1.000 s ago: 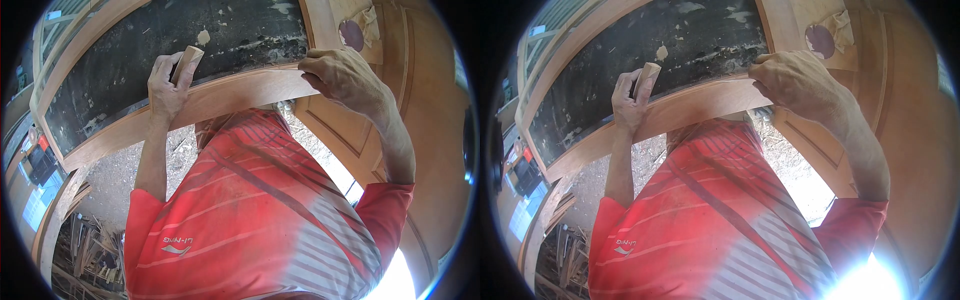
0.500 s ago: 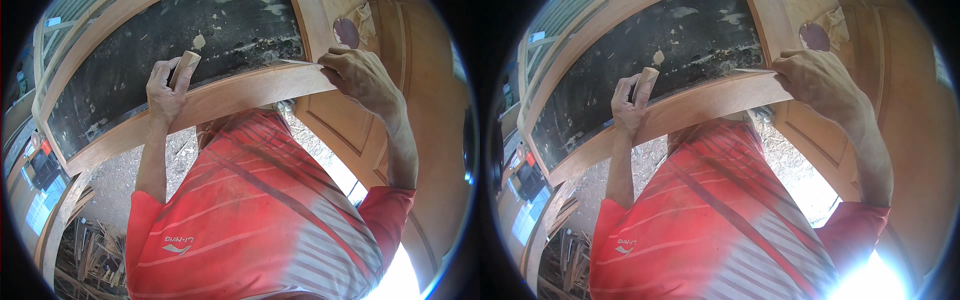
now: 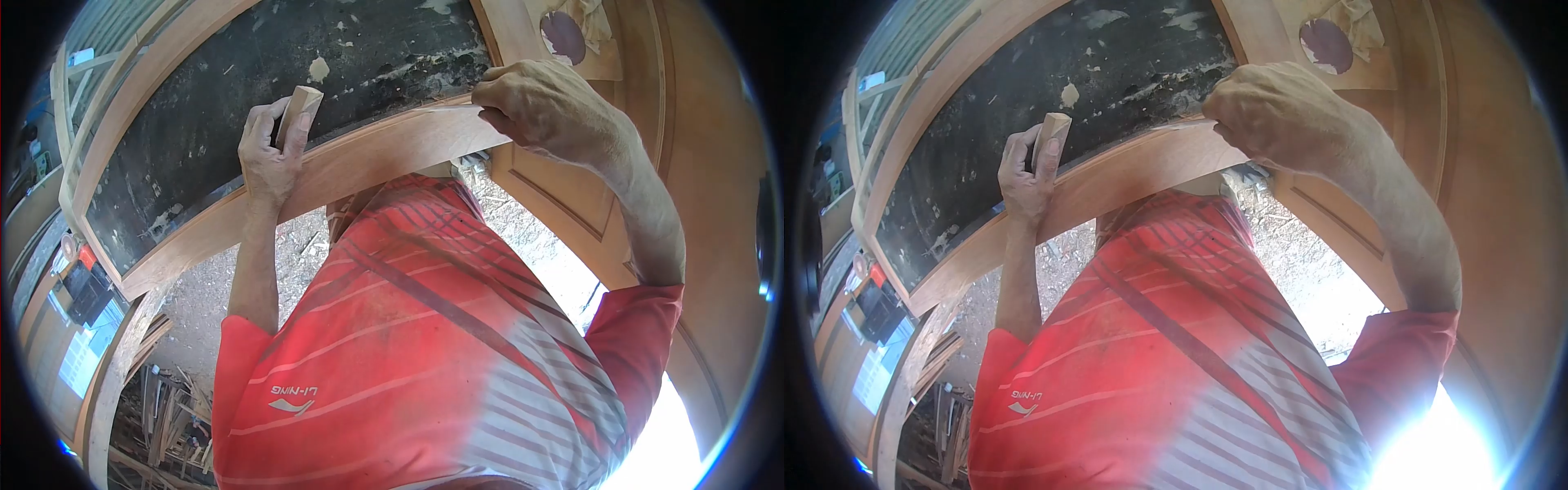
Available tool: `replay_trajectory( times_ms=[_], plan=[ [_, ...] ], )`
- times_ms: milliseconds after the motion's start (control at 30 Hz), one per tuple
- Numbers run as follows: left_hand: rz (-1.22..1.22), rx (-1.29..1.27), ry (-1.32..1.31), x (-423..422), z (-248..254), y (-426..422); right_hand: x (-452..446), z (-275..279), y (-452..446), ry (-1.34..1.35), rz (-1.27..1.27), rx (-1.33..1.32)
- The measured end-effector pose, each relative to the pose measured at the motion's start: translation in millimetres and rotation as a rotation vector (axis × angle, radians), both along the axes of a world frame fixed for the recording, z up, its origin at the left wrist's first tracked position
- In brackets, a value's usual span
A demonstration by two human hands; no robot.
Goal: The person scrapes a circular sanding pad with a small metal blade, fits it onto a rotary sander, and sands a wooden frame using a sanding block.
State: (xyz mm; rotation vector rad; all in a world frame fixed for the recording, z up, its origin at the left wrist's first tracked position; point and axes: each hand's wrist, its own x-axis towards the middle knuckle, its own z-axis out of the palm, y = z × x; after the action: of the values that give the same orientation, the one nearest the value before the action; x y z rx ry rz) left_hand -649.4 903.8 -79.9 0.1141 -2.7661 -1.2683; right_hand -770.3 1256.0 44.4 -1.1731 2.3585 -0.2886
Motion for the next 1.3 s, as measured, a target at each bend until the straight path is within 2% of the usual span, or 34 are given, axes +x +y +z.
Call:
replay_trajectory(
  times_ms=[100, 167, 233, 333, 467, 567, 700, 833, 933, 1000, 1133, 1300],
  plan=[
    [-0.006, 0.0, 0.009, 0, 3, -1, 4, -6, 10, 0.119, 0.006, -0.152],
    [-0.012, 0.024, 0.014, 0, 2, -1, -2, 0, 30, 0.142, 0.005, -0.045],
    [-0.01, 0.021, 0.009, 1, 2, -1, -13, 27, 34, 0.149, -0.037, 0.286],
    [-0.016, 0.044, 0.035, -1, 1, -1, -21, 33, 54, 0.145, -0.193, 0.402],
    [-0.017, 0.096, -0.005, -1, 3, -6, 1, 28, 48, 0.112, -0.503, 0.098],
    [0.029, 0.308, -0.08, 2, 13, -23, 16, -7, 48, 0.134, -0.745, -0.127],
    [0.015, 0.226, -0.117, 17, 28, -73, 27, -84, 82, 0.47, -0.901, -0.342],
    [-0.06, 0.1, -0.273, 36, 54, -129, 46, -128, 93, 0.507, -1.256, -0.242],
    [-0.123, 0.051, -0.387, 48, 61, -147, 54, -155, 88, 0.614, -1.237, -0.301],
    [-0.163, 0.051, -0.418, 53, 61, -158, 52, -174, 96, 0.571, -1.349, -0.333],
    [-0.259, 0.065, -0.4, 58, 55, -171, 51, -165, 86, 0.412, -1.527, -0.255],
    [-0.372, 0.134, -0.325, 56, 40, -186, 50, -160, 80, 0.417, -1.545, -0.215]
  ],
)
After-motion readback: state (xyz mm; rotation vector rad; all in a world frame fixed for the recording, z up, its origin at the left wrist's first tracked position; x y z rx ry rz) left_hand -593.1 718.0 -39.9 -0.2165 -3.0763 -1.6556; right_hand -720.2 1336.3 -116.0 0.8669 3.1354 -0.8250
